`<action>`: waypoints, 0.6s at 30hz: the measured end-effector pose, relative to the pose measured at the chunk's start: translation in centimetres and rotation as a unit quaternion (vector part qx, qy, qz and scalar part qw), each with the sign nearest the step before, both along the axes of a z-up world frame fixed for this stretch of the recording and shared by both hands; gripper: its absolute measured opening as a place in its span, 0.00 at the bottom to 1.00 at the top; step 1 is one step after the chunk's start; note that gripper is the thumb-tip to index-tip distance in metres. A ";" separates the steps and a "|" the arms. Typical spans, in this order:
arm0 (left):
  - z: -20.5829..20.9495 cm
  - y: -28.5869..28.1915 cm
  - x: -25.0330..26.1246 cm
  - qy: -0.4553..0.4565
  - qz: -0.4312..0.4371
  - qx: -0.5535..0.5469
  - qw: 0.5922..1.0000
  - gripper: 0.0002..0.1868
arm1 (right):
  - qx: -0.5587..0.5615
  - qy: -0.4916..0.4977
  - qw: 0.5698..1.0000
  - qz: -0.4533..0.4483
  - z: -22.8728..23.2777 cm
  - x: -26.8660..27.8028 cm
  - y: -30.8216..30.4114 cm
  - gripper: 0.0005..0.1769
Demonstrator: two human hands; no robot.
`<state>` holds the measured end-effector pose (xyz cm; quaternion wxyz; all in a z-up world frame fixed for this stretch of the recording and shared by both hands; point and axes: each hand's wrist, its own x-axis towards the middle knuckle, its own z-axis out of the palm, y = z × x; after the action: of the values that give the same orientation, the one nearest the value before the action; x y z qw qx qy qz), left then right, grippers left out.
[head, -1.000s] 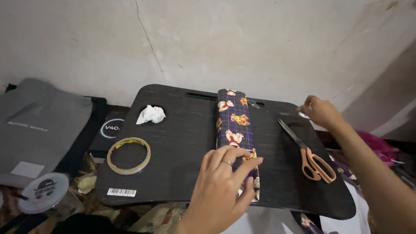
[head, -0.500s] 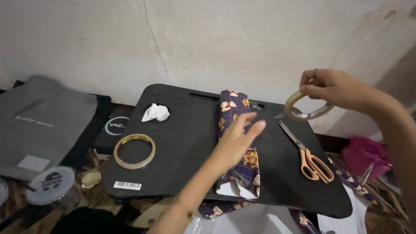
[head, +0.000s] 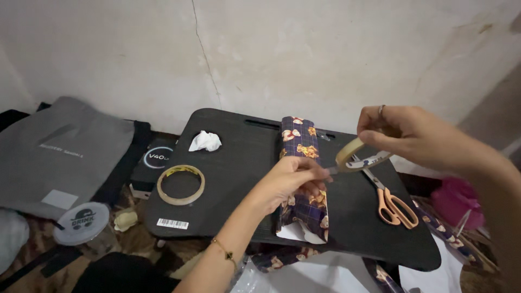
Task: The person wraps a cylindrical object with patterned wrapping paper on a small black table. They fold the paper around the object, secure it with clear tape, and use scissors to trim excess paper.
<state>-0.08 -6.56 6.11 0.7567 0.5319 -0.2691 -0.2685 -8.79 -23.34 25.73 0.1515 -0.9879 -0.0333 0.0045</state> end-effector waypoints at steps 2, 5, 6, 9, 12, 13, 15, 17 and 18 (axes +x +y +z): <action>0.0 0.5 0.1 -0.007 0.016 0.007 1.000 0.13 | -0.050 0.015 0.998 -0.032 -0.4 -0.1 -0.7 0.11; 0.3 1.2 0.2 -0.048 0.037 0.024 0.998 0.14 | -0.029 0.011 0.998 -0.056 -1.4 -0.5 -1.7 0.11; 0.5 1.3 0.1 -0.066 0.044 0.030 0.996 0.13 | 0.012 -0.001 1.000 -0.008 -1.8 -0.8 -1.9 0.12; 1.4 1.8 0.3 -0.131 0.035 0.052 0.989 0.10 | 0.055 -0.007 0.998 0.003 -3.1 -2.0 -2.3 0.14; 3.0 2.5 1.2 -0.191 -0.029 0.099 0.976 0.10 | -0.046 0.039 0.983 -0.173 -4.8 -4.0 -2.5 0.15; 3.8 2.6 1.7 -0.194 -0.047 0.128 0.972 0.10 | -0.066 0.050 0.980 -0.183 -5.3 -4.7 -2.6 0.14; 5.3 2.2 2.6 -0.204 -0.082 0.205 0.954 0.11 | -0.070 0.053 0.977 -0.194 -6.7 -6.4 -2.8 0.14; 6.6 1.1 3.5 -0.219 -0.116 0.298 0.922 0.11 | -0.037 0.038 0.979 -0.197 -8.4 -8.3 -3.2 0.14; 7.1 0.2 3.8 -0.237 -0.147 0.316 0.907 0.11 | -0.026 0.025 0.975 -0.221 -9.6 -9.3 -3.4 0.14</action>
<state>3.74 -6.39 13.19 0.4148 0.7455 -0.4164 -0.3142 -18.13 -26.73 16.14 0.1239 -0.9740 0.1895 -0.0031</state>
